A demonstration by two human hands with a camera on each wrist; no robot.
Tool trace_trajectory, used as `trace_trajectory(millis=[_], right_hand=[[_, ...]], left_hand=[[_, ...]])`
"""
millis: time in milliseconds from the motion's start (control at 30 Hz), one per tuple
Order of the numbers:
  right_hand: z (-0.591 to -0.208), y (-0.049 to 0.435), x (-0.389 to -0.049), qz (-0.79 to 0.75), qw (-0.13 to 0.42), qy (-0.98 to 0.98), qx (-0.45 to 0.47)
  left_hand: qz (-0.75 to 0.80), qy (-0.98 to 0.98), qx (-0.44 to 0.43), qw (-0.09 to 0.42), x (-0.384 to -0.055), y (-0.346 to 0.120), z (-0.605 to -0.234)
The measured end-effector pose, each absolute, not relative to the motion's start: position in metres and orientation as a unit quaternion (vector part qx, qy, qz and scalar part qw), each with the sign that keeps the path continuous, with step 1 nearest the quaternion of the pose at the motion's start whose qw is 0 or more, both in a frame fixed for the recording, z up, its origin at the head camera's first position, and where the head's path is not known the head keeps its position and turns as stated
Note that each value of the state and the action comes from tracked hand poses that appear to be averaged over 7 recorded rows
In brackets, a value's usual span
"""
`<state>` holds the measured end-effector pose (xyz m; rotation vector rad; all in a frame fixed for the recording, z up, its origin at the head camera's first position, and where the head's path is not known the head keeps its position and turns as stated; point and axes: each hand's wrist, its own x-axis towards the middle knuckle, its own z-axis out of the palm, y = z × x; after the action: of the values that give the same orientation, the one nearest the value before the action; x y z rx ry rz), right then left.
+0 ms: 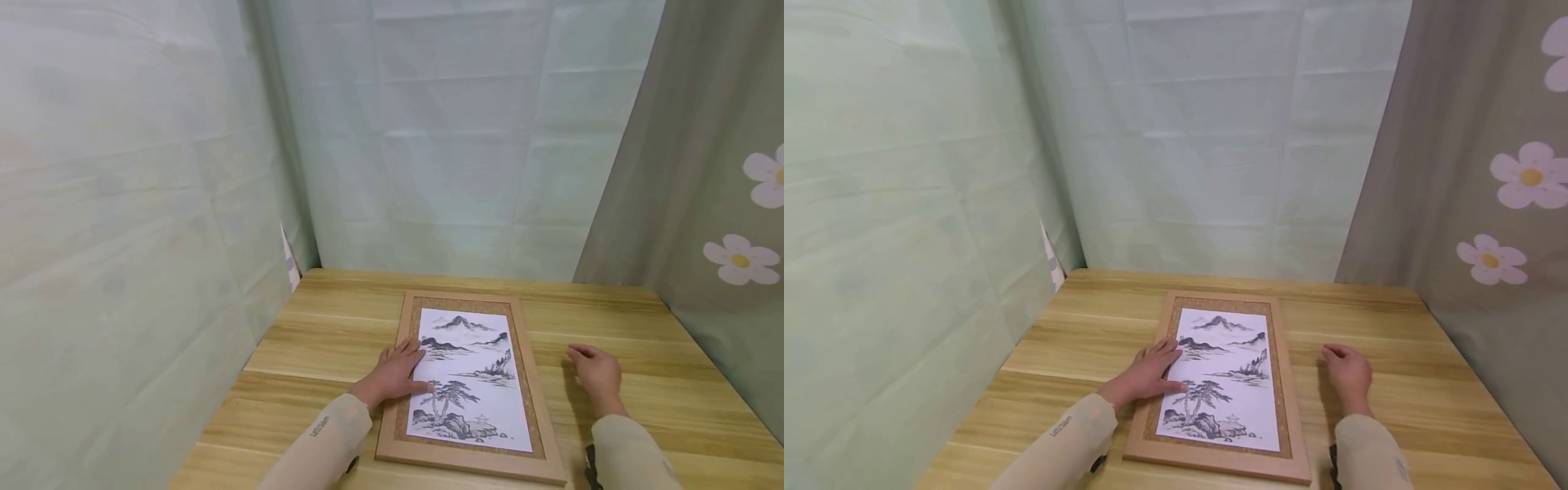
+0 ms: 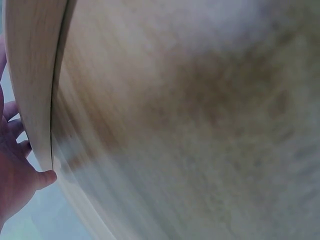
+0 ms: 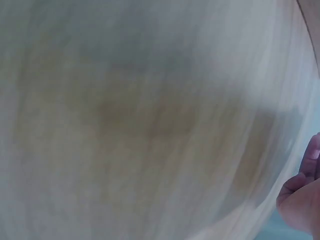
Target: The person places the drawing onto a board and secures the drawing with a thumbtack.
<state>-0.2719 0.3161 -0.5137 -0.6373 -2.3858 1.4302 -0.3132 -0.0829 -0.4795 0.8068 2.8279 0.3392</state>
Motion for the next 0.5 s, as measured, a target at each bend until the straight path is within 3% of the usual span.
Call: trace_trajectory(millis=[500], right_hand=[[-0.499, 0.293, -0.293, 0.541, 0.129, -0.812, -0.175]], left_hand=[[0.123, 0.951, 0.267, 0.096, -0.312, -0.083, -0.477]])
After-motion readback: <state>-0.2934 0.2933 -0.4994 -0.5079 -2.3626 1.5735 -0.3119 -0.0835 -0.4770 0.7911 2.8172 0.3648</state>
